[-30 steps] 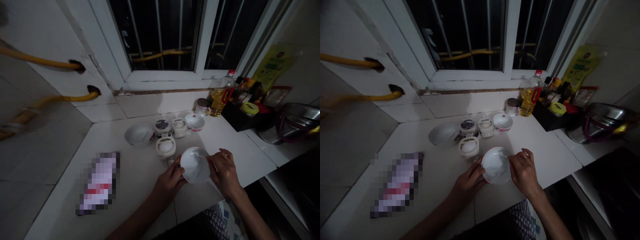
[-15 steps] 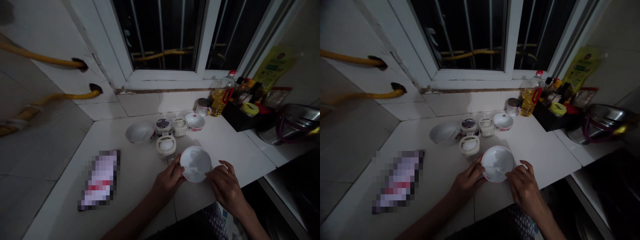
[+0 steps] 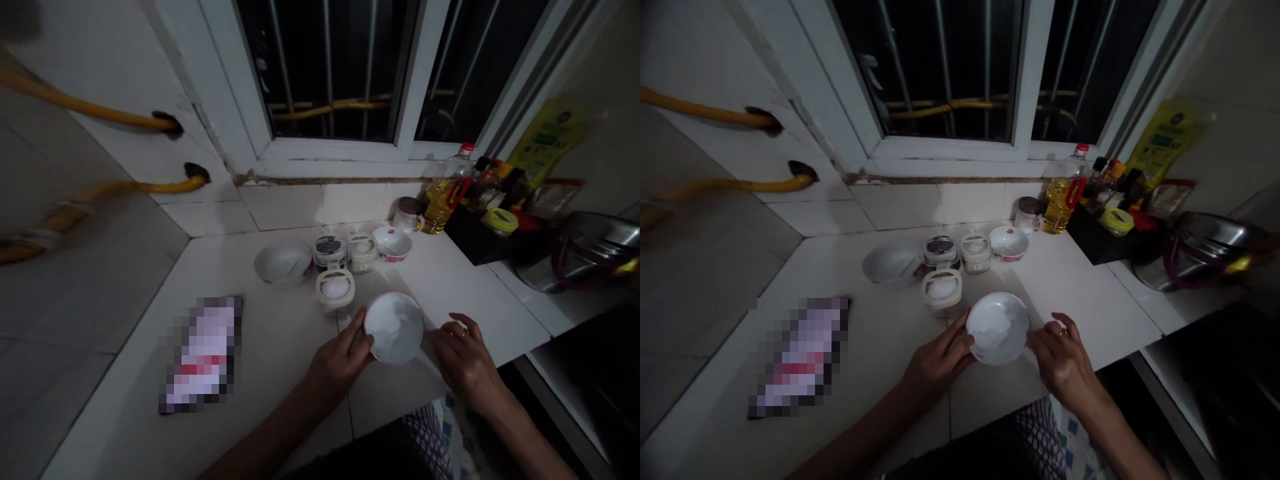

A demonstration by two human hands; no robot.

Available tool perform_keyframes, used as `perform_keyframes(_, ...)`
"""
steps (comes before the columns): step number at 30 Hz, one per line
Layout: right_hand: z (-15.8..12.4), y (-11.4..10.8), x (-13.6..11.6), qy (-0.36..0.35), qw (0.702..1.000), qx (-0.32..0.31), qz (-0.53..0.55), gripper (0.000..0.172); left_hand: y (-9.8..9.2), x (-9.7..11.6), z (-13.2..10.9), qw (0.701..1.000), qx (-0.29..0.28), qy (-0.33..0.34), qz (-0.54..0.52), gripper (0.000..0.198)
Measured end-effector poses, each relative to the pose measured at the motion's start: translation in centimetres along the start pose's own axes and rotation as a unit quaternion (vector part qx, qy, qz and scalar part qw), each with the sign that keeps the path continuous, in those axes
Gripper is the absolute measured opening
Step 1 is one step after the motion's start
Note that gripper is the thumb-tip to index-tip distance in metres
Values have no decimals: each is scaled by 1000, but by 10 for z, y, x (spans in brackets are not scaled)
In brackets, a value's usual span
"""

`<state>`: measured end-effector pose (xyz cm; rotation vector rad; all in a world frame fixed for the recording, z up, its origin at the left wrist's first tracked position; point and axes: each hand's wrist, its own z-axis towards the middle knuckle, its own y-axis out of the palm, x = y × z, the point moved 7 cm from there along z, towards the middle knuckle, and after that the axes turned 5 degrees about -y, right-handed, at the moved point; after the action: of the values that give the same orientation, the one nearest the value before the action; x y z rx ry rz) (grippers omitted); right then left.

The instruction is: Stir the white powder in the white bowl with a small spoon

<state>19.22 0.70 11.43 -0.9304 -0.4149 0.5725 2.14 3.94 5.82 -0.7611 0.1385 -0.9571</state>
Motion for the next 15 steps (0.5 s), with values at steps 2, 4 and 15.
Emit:
perform_keyframes(2,-5,0,-4,27,998,-13,63,32,0,0,0,1000,-8,2,6,9)
perform_keyframes(4,-9,-3,-6,45,997,10,68,30,-1,2,0,1000,-13,9,14,9)
perform_keyframes(15,-19,-1,-14,107,991,41,71,25,-3,3,0,999,-4,24,22,9)
